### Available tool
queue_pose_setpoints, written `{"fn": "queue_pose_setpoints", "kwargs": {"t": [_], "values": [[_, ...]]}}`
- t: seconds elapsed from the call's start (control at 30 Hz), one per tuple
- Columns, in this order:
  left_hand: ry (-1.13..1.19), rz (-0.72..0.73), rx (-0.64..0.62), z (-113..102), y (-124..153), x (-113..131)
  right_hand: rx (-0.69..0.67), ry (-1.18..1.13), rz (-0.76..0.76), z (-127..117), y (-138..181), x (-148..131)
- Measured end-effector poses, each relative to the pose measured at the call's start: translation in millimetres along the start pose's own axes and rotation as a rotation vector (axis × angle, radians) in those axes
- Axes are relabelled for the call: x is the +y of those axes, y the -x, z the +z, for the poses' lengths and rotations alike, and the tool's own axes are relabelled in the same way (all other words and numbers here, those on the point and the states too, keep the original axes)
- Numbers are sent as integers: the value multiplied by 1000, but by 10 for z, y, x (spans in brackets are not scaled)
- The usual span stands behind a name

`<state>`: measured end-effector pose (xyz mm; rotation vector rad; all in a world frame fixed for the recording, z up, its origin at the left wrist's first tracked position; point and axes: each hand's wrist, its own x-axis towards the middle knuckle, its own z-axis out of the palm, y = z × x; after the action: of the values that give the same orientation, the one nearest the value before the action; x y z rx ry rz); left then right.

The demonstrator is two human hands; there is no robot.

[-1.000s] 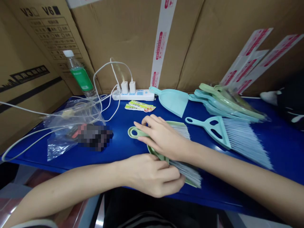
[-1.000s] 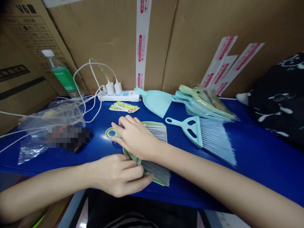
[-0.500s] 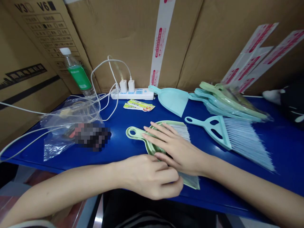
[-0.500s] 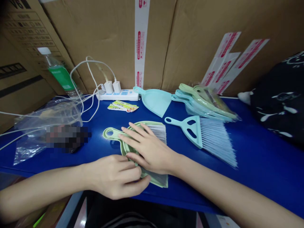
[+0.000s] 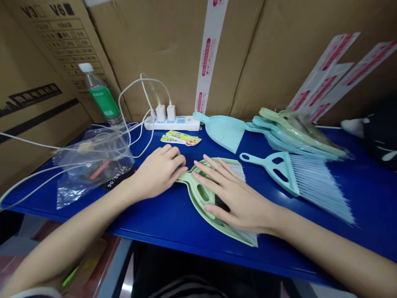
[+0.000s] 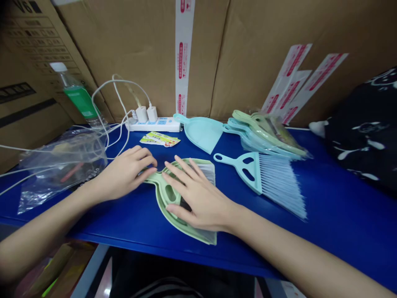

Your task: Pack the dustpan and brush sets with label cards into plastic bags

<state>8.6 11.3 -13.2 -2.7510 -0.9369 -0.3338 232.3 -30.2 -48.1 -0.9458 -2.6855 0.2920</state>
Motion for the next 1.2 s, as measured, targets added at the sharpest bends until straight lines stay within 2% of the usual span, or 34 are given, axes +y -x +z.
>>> {"fn": "queue_pose_setpoints", "kwargs": {"t": [0.13,0.33,0.57,0.67,0.77,1.0,1.2], "values": [[350,-78,-181,54,-47,-38,-37,-8,15,11,15,30],[766,-199,-225,72,-43,-6,-95,-43,21,0,29,64],[1265,-412,-442,103,-54,-48,-96,-74,-21,-29,58,91],[1454,-466,-472,141,-53,-43,-103,-70,-12,-30,69,94],[1509,-494,-443,160,-42,-28,-106,-61,-11,-26,75,94],[1474,-517,-433,160,-34,-13,-69,-47,-32,-7,90,102],[1464,-490,-419,164,-26,-19,-68,-44,-31,3,93,104]]}}
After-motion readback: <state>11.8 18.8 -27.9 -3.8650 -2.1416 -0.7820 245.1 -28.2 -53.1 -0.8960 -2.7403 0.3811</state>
